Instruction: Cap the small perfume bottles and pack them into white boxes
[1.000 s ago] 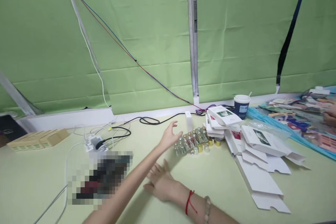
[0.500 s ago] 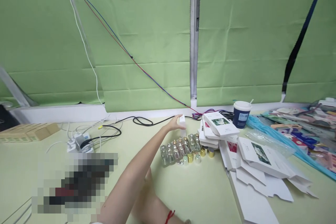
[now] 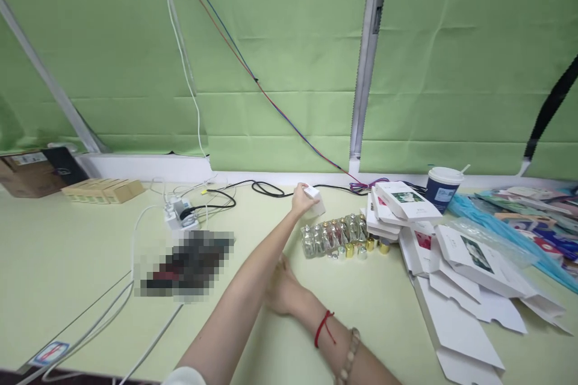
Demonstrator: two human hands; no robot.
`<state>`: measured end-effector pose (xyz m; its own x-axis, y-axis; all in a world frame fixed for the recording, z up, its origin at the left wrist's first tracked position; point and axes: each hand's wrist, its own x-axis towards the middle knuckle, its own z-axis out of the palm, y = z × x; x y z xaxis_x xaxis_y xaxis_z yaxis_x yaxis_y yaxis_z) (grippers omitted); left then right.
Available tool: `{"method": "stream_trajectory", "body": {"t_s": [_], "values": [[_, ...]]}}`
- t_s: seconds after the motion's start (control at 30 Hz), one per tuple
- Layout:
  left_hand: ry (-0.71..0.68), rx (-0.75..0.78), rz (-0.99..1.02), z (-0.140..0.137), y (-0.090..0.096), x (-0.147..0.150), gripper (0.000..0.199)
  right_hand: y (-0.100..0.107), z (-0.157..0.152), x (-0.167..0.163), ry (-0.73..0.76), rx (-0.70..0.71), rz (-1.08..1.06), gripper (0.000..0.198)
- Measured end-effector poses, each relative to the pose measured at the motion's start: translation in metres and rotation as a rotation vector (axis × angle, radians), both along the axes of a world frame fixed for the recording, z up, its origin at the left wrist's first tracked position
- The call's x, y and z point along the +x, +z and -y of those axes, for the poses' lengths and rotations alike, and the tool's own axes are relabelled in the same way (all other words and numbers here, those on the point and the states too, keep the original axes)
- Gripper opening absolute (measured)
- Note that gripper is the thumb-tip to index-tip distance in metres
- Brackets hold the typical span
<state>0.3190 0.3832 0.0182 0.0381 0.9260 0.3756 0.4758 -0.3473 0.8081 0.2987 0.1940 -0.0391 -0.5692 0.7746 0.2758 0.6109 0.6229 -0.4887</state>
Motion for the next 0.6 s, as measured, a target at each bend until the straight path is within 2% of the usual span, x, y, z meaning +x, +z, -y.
{"method": "stream_trajectory", "body": {"t_s": [0.1, 0.2, 0.3, 0.43, 0.53, 0.6], "values": [[0.217, 0.031, 0.058, 0.019, -0.005, -0.037, 0.062, 0.008, -0.002, 0.010, 0.018, 0.037, -0.091, 0.035], [0.327, 0.097, 0.162, 0.044, -0.017, -0.067, 0.074, 0.012, -0.006, 0.012, -0.046, 0.051, -0.238, 0.024], [0.399, 0.119, 0.212, 0.070, -0.032, -0.084, 0.082, 0.014, -0.007, 0.011, -0.150, 0.066, -0.371, 0.013], [0.360, 0.158, 0.212, 0.098, -0.048, -0.092, 0.077, 0.019, -0.002, 0.011, -0.251, 0.168, -0.534, 0.012], [0.278, 0.232, 0.168, 0.112, -0.053, -0.092, 0.077, 0.022, -0.001, 0.012, -0.354, 0.238, -0.583, 0.031], [0.142, 0.306, 0.075, 0.118, -0.051, -0.092, 0.071, 0.022, -0.003, 0.014, -0.414, 0.259, -0.574, 0.040]]}}
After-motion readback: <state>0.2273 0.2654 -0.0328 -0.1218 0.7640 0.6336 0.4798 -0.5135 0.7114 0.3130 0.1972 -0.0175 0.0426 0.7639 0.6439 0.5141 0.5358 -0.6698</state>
